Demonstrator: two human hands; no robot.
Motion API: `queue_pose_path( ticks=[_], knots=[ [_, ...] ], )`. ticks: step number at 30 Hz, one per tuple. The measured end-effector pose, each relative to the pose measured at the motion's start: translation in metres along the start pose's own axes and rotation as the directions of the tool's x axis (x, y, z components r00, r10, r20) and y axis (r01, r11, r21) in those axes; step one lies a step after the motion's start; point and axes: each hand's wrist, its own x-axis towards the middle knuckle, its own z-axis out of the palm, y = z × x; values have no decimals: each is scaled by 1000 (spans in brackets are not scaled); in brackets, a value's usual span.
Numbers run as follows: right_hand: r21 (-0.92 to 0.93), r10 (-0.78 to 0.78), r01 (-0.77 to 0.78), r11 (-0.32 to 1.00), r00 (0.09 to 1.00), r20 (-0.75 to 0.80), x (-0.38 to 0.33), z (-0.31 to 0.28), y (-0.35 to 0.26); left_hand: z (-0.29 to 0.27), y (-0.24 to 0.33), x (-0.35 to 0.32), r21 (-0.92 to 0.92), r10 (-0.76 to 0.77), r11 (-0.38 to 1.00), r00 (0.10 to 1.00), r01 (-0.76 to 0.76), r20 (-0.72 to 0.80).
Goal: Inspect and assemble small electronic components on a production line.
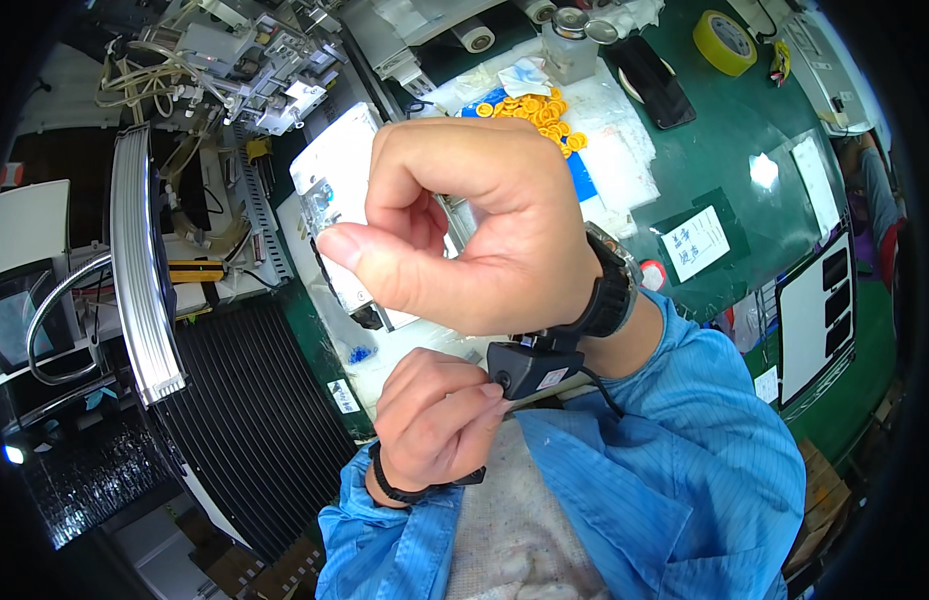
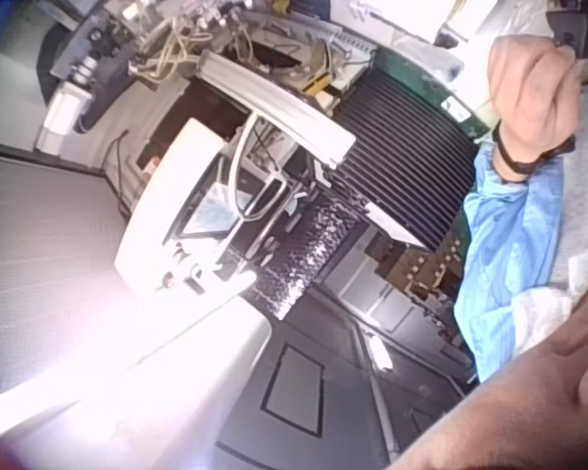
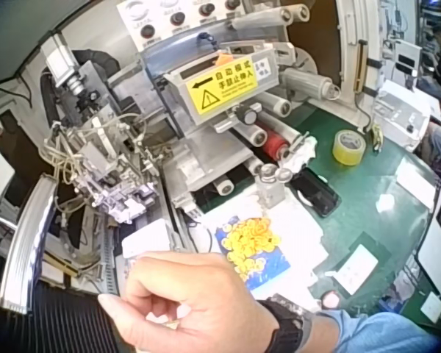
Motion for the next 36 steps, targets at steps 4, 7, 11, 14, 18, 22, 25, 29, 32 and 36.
queue_pose_path(
  ticks=[4,7,11,14,18,22,25,29,32,36],
  knots=[
    [0,-5,5,1000,1000,1,0,-1,1,0,1,2,0,-8,1000,1000,8,9],
    [14,4,-4,1000,1000,4,1,-1,1,0,0,2,-2,-12,1000,1000,12,6],
    [25,14,-14,1000,1000,5,1,-2,0,1,-4,3,-14,49,999,998,-48,28],
    [34,10,-10,999,1000,2,1,-2,1,2,-3,4,-21,49,999,998,-49,26],
    [42,19,-20,999,1000,7,1,-2,1,2,-4,3,-25,43,999,999,-42,27],
    [107,32,-35,994,999,27,-1,-3,2,4,-3,1,-44,-12,999,1000,11,-7],
    [251,68,-79,965,996,51,-3,-1,2,8,-2,-2,-89,-48,995,998,43,-48],
    [505,153,-163,847,986,62,-6,5,2,7,2,7,-38,6,999,1000,-5,20],
    [603,155,-169,779,985,77,-6,8,3,10,4,9,-42,36,999,998,-34,45],
    [678,197,-209,704,976,95,-8,9,2,13,4,10,-54,50,997,996,-46,71]
  ],
)
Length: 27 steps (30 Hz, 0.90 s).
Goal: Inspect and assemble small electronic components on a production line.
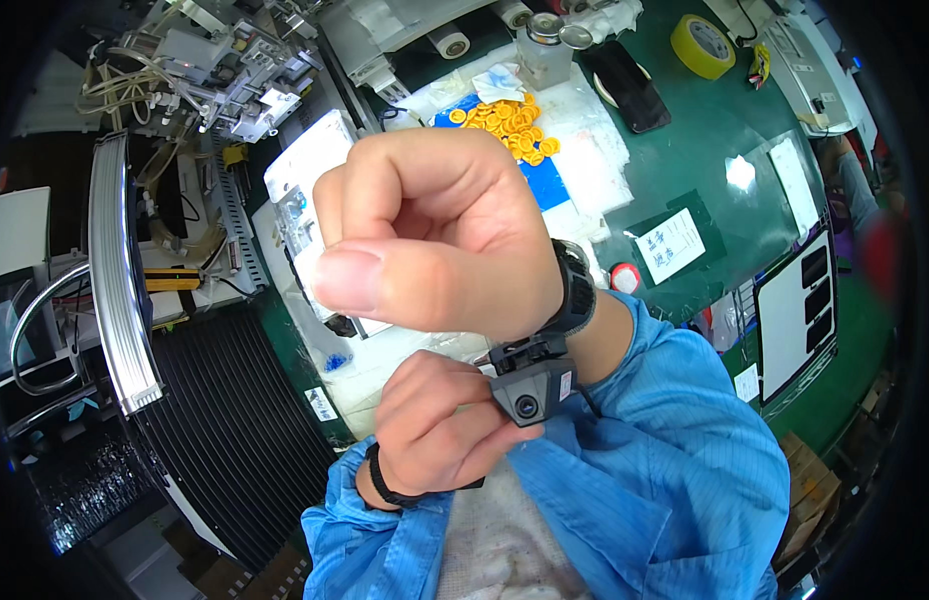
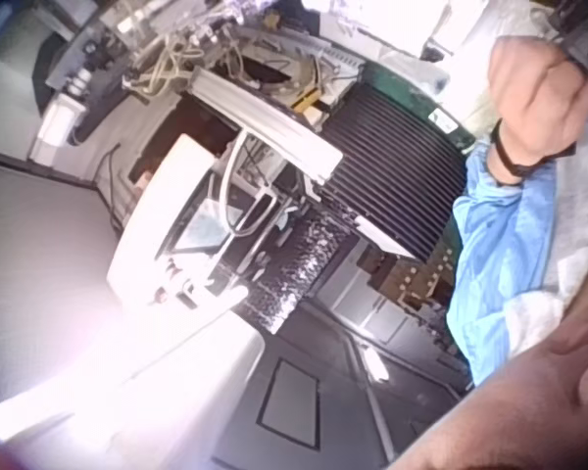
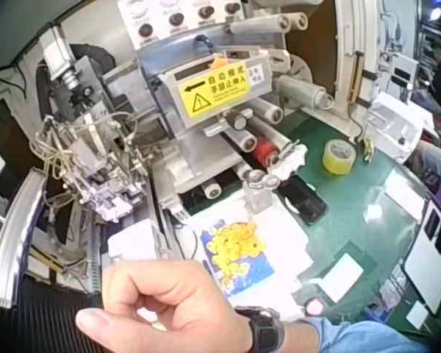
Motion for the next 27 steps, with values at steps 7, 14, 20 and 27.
queue_pose_path(
  ticks=[7,14,20,27],
  knots=[
    [68,122,-129,989,988,94,-1,2,-10,0,1,1,4,21,1000,999,-21,34],
    [74,142,-148,986,986,82,-2,1,-12,3,-1,1,-15,32,999,999,-31,27],
    [69,128,-134,989,988,90,-1,0,-13,3,-1,1,-25,35,999,999,-35,28],
    [80,184,-193,978,977,109,1,-3,-18,0,-14,-11,38,-1,999,998,-1,60]
  ],
)
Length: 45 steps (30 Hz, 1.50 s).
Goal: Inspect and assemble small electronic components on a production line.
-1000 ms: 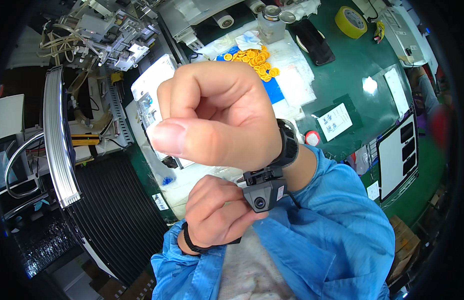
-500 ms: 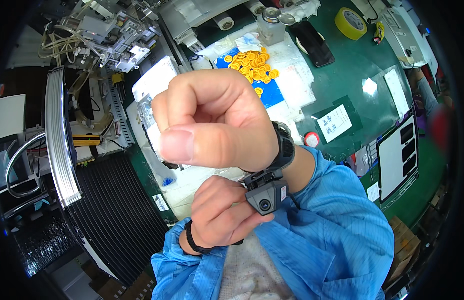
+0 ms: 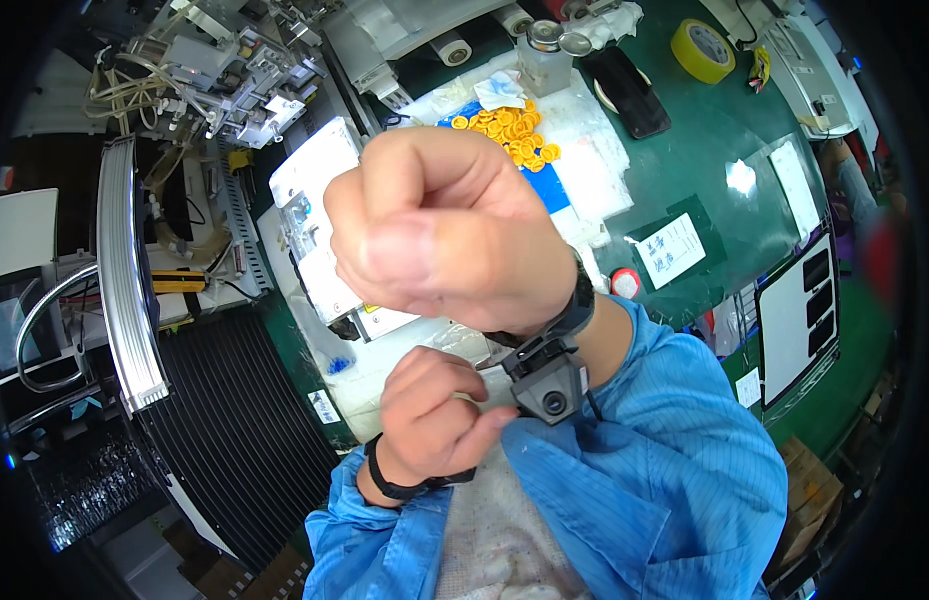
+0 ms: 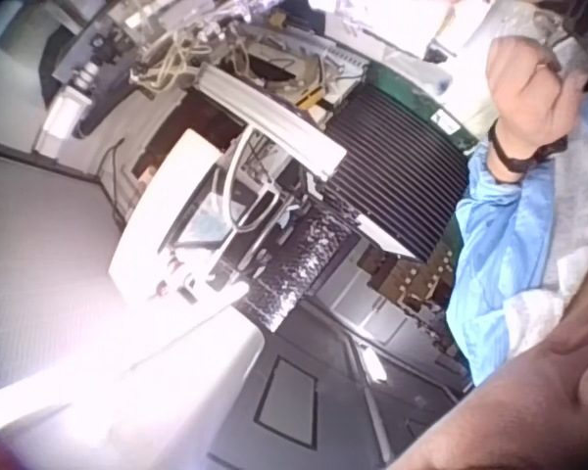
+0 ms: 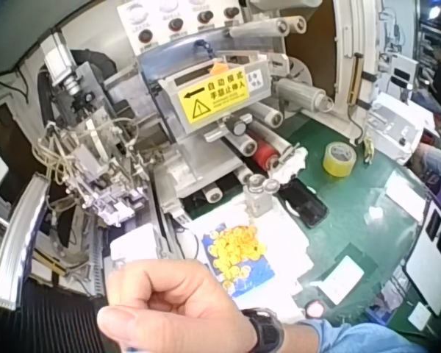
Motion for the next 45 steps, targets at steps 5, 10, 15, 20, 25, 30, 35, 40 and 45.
queue_pose_path(
  ticks=[5,10,15,20,25,30,35,40,45],
  knots=[
    [456,-91,75,887,996,13,4,-11,2,-6,-22,-42,22,-205,978,976,207,-66],
    [498,-120,71,864,991,66,8,-22,-1,-3,-38,-86,65,-426,894,885,444,-187],
    [561,-114,76,825,993,33,8,-30,-4,3,-52,-116,110,-491,839,830,532,-266],
    [587,-99,76,806,995,7,8,-32,-5,17,-80,-146,127,-534,795,783,594,-319],
    [611,-139,66,789,988,73,10,-40,-2,32,-91,-142,336,-323,847,901,412,-290],
    [631,-138,108,768,990,-2,8,-40,-2,32,-93,-143,337,-347,834,889,438,-297],
    [658,-136,127,742,990,-38,8,-40,-2,33,-89,-137,316,-337,847,891,428,-303],
    [678,-98,198,707,978,-184,6,-37,-1,33,-91,-139,327,-335,843,893,427,-301],
    [675,-85,222,704,969,-231,3,-36,-3,32,-92,-141,350,-334,834,896,426,-294]
  ],
)
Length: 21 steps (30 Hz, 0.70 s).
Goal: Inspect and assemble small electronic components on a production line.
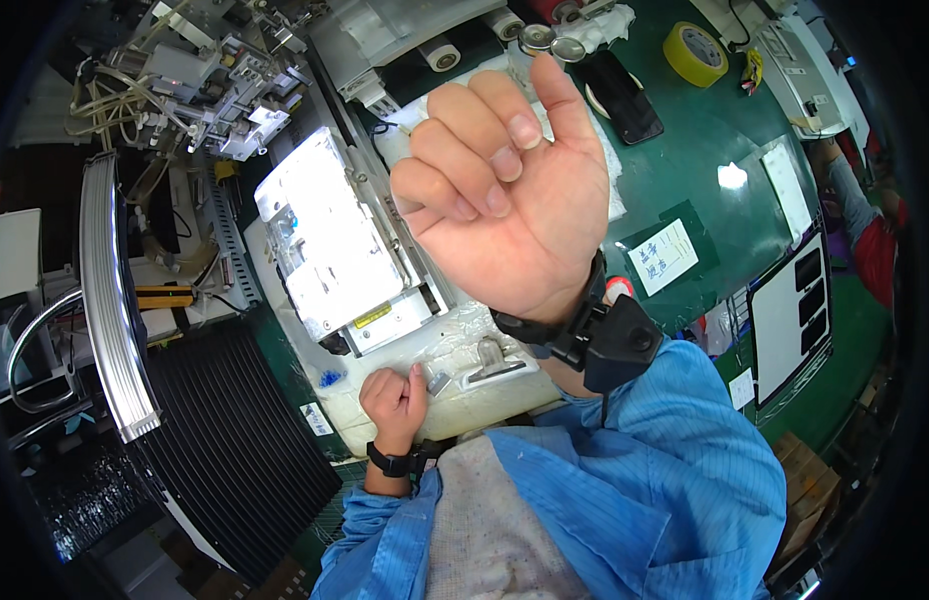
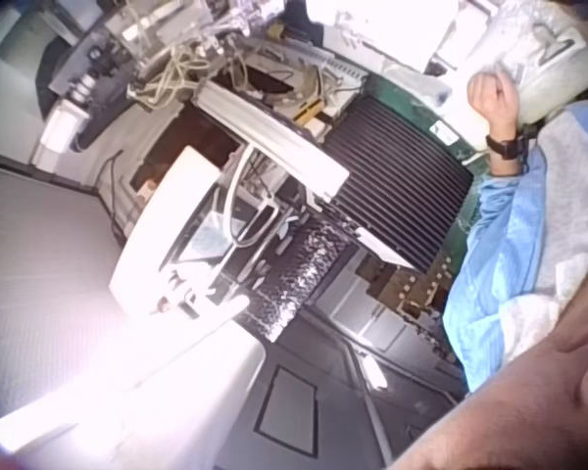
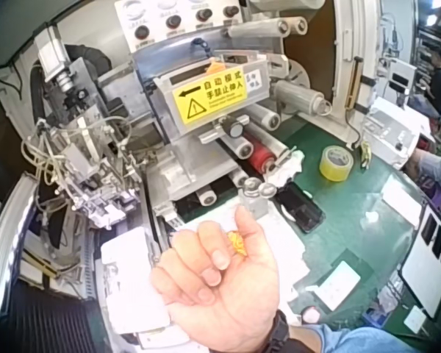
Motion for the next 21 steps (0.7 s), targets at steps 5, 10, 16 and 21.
queue_pose_path(
  ticks=[5,10,16,21],
  knots=[
    [-1,4,-4,1000,1000,3,1,1,-1,0,1,1,3,-6,1000,1000,6,-2],
    [-18,-2,1,1000,1000,-21,0,1,0,1,1,1,6,-6,1000,1000,6,1],
    [-19,-5,5,1000,1000,-26,0,3,1,1,2,2,-1,-3,1000,1000,3,-3],
    [-35,-9,9,999,1000,-16,0,5,3,0,2,1,0,-6,1000,1000,6,-5]
  ],
)
